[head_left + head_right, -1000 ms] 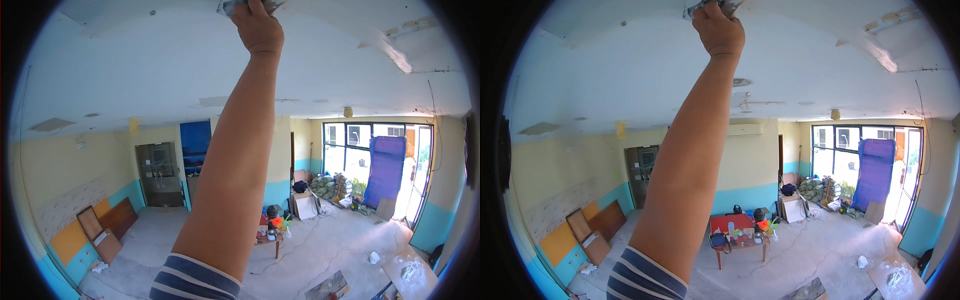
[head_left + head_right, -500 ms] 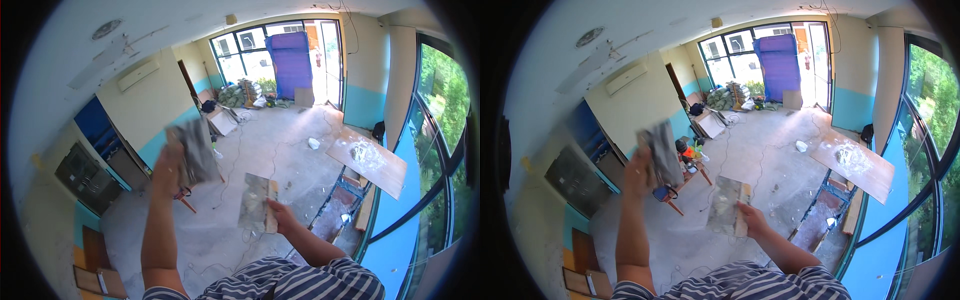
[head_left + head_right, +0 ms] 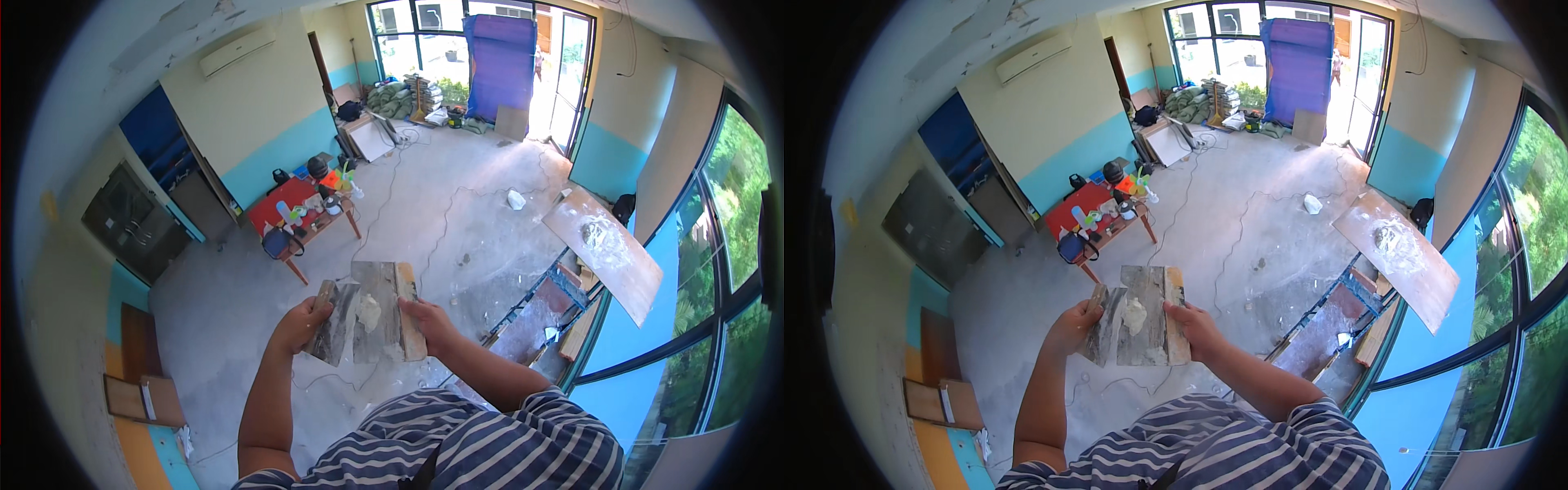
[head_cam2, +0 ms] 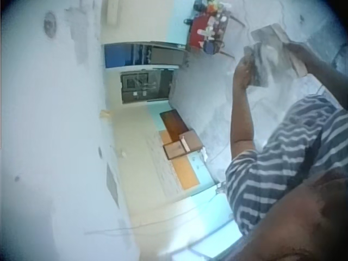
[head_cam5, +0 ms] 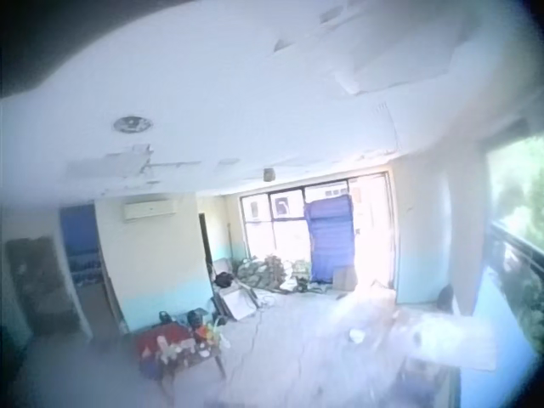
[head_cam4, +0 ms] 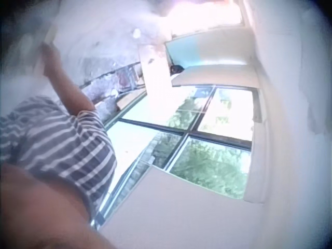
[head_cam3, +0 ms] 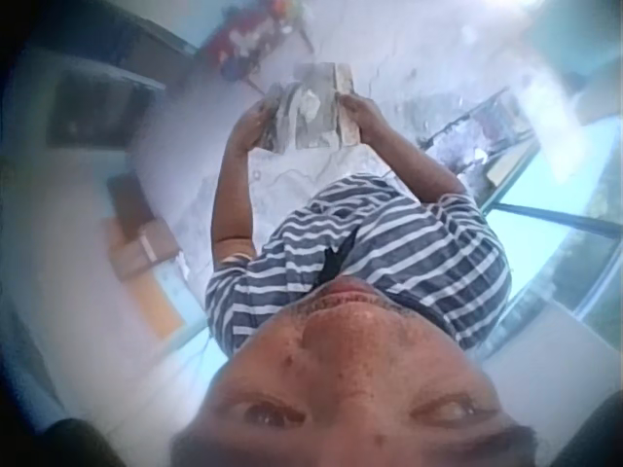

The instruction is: The person applies plaster to the ceiling using putty knives, then sets the tools onto a wooden board. Afterward, the person unrolls and applies tape to the ceiling using a utility knife and a roll of tape.

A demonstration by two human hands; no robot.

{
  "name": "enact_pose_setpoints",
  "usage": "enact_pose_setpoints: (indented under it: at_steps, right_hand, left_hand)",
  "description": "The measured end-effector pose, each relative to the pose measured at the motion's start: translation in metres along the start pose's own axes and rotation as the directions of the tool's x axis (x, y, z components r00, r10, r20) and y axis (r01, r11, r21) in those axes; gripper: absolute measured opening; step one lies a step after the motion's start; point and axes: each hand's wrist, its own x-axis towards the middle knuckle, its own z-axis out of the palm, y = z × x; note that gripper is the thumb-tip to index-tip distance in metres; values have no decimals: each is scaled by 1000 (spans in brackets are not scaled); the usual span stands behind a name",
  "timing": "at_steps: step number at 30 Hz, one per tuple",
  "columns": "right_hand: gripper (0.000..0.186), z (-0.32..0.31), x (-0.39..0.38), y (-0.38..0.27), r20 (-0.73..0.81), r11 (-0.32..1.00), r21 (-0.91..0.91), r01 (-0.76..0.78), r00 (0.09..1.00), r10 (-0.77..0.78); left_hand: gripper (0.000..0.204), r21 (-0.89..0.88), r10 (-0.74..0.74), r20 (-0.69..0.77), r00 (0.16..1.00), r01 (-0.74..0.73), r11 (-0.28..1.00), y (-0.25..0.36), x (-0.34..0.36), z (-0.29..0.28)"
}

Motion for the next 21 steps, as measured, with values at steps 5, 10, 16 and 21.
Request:
enact_pose_setpoints:
  at_steps: [5, 10, 16, 21]
  right_hand:
    - [41, 2, 20, 0, 78, 990, 137, 13, 997, -24]
    - [42, 4, 37, 3, -5, 980, 154, 124, 992, -125]
    - [43, 8, 42, 21, -82, 965, 139, 220, 974, -210]
    - [43, 23, 36, 24, -60, 971, 85, 226, 973, -221]
  left_hand:
    - [38, 430, 17, -305, 952, 121, 895, 2, -38, -14]
    - [38, -202, 407, -594, 694, -619, 759, -38, -32, -2]
    - [27, 409, 672, -453, 586, -533, 741, -28, -69, 58]
    - [36, 528, 793, -322, 518, -597, 604, -30, -74, 62]
